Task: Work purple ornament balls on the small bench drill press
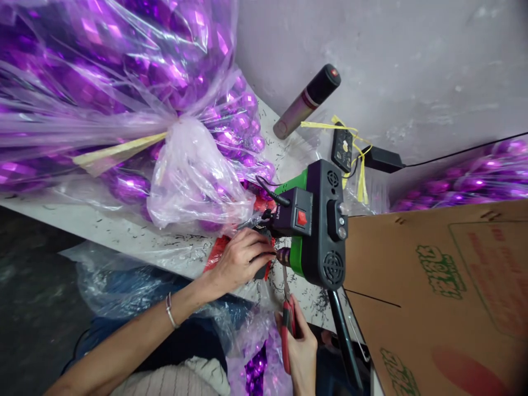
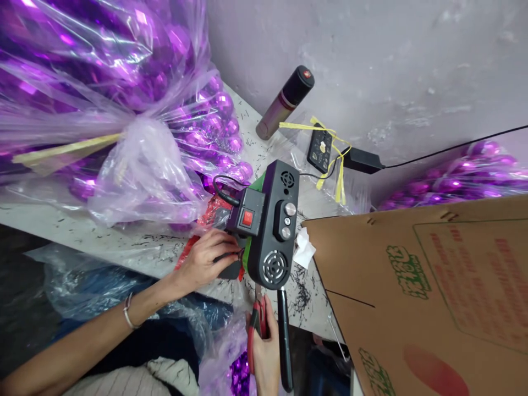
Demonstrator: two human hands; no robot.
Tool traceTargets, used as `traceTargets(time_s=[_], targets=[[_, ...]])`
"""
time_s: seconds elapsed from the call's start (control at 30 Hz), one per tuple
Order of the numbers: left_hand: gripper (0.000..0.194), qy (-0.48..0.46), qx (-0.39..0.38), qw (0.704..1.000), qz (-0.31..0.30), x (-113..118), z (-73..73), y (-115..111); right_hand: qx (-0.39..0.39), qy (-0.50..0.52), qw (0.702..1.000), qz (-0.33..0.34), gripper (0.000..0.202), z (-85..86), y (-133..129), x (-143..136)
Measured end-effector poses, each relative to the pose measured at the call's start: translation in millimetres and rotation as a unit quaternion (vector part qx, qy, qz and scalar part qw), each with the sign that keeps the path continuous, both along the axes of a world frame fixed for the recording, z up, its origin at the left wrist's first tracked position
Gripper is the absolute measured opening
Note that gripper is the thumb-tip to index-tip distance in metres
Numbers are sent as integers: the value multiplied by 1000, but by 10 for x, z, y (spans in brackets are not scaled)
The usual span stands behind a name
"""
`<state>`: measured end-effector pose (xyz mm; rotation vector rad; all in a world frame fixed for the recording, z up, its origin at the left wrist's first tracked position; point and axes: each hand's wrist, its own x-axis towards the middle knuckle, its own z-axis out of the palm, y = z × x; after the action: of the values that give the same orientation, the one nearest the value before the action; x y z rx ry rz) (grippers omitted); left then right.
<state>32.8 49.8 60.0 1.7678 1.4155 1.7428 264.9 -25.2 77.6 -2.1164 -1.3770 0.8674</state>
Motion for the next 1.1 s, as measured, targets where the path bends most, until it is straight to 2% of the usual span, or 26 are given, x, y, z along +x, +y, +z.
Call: traceTargets(time_s=[0.1, 0.3, 0.4, 0.47, 0.6, 0.7, 0.83, 0.97, 1.1], targets=[[13, 25, 15, 1000, -4, -11, -14, 20, -55, 24, 998, -17, 72, 17, -17, -63], [19, 129, -16, 992, 6, -129, -246, -57, -30, 37, 999, -23, 72, 28, -39, -53], [21, 125, -43, 991, 22, -185, -308, -129, -22, 40, 999, -28, 71, 15, -64, -43], [20, 99, -45, 994, 29, -183, -270, -151, -17, 42, 999, -25, 72, 14, -78, -53], [17, 41, -36, 998, 4, -107, -99, -102, 0, 44, 999, -14, 72, 33, -96, -100], [17, 33, -19, 999, -8, -75, -15, -46, 5, 45, 999, -10, 73, 51, -106, -137], [18, 113, 22, 993, 27, -84, 23, -49, -2, 55, 998, -8, 78, 59, -121, -168], [21, 218, 51, 972, 73, -64, 33, -102, -9, 73, 997, -2, 80, 45, -137, -175], [23, 238, 40, 966, 93, -41, 10, -114, -2, 89, 996, -1, 82, -3, -174, -166]])
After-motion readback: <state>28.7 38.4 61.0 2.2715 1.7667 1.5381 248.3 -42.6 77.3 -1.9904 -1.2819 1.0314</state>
